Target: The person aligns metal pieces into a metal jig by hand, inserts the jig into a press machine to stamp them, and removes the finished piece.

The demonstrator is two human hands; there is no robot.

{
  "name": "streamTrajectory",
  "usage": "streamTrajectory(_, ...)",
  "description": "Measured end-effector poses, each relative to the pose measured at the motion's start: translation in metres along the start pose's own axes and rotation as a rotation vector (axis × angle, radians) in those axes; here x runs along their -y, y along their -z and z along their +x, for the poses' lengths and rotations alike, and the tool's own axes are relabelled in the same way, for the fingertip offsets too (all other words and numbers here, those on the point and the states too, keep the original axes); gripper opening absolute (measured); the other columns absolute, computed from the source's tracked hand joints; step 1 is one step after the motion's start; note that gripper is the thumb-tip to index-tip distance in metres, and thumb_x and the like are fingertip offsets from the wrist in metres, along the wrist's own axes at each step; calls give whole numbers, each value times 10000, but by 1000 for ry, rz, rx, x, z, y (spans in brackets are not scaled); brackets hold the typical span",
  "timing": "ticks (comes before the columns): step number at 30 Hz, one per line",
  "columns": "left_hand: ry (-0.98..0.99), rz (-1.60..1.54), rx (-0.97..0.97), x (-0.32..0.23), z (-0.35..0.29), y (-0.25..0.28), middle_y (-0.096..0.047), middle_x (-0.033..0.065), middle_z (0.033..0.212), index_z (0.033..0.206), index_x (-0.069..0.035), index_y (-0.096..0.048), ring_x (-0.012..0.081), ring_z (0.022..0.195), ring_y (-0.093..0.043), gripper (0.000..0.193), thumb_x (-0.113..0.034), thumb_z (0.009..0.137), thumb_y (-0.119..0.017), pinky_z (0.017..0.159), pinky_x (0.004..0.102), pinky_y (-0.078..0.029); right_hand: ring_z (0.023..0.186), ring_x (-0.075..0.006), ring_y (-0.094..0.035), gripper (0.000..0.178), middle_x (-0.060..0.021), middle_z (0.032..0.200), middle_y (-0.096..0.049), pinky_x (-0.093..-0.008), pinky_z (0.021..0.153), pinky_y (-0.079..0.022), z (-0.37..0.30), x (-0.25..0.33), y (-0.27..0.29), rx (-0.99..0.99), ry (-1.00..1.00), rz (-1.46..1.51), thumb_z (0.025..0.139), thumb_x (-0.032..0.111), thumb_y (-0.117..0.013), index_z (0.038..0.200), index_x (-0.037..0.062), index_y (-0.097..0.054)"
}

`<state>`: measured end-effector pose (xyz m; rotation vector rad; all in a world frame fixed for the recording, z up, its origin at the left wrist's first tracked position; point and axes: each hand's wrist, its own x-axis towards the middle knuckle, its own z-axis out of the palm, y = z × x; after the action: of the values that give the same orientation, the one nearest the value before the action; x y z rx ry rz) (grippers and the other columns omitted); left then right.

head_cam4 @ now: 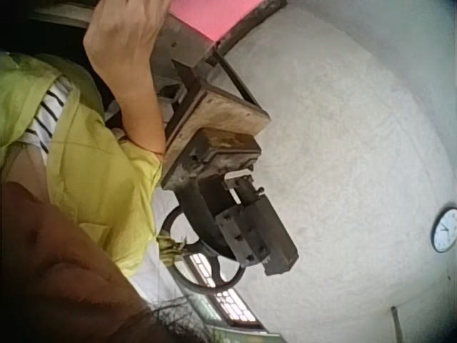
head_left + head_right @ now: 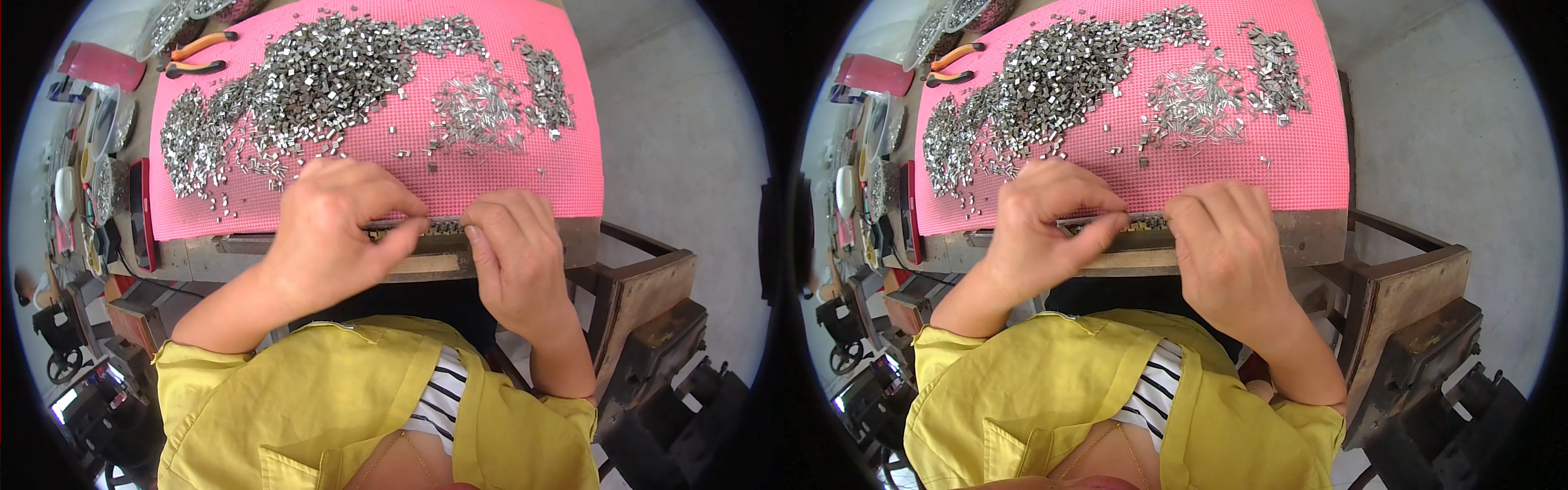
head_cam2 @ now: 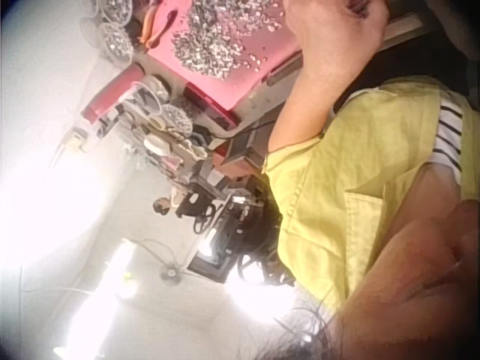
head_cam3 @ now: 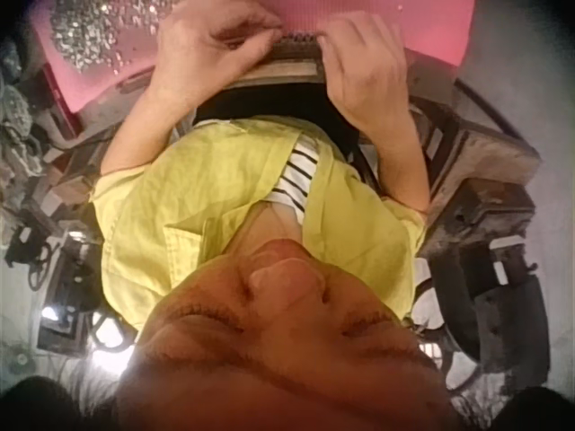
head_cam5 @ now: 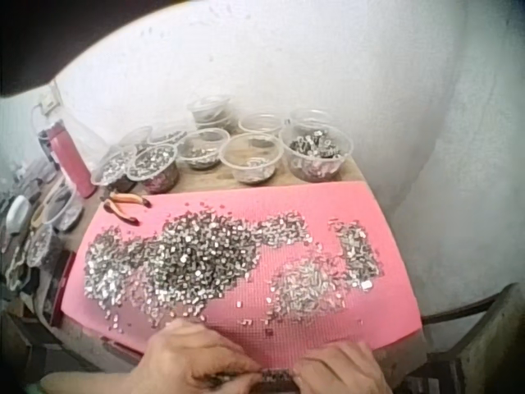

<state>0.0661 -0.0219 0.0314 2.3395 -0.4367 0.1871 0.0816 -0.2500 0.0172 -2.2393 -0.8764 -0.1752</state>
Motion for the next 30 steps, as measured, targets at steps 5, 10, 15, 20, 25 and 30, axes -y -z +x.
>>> streamTrajectory(5,-62,84,-37,-8,-11,-25,-751,26,909,870,-110,-773,216,806,-681,195,-70,703,-863,725,346,-447,907,-283,-615,191,-87,967,-638,-419,799,-455,-1,4,-8,-31,68,-133,785,28,-675,974,29,-646)
streamTrajectory(10,-97,177,-124,-13,-14,-33,-733,11,889,874,-104,-768,211,780,-665,218,-57,682,-859,716,355,-443,878,-259,-623,173,-75,941,-635,-399,793,-460,-3,5,-11,-32,88,-191,792,46,-664,963,27,-650)
streamTrajectory(15,-57,127,-73,-11,-16,-31,-732,9,892,887,-118,-788,206,774,-657,212,-64,698,-868,708,351,-434,873,-261,-652,181,-74,944,-680,-399,806,-464,-5,-1,-7,-67,106,-114,796,40,-688,976,24,-672)
streamTrajectory(20,-15,101,-60,-13,-15,-30,-731,5,896,906,-134,-811,200,775,-651,220,-83,705,-885,712,347,-430,901,-275,-669,228,-81,973,-699,-406,826,-472,-7,-7,0,-54,63,12,776,4,-727,998,27,-681)
streamTrajectory(25,-55,130,-75,-11,-15,-30,-730,-3,897,917,-145,-822,196,771,-645,232,-100,702,-893,707,342,-429,909,-282,-673,247,-85,978,-699,-407,831,-477,-7,-7,0,-56,51,21,758,-12,-744,992,30,-676)
streamTrajectory(30,-79,181,-69,-15,-17,-26,-736,5,922,1039,-124,-811,202,795,-653,357,-101,693,-894,718,345,-459,911,-282,-674,231,-87,1003,-701,-407,830,-476,-4,-3,-1,-44,66,3,771,-10,-745,990,23,-677)
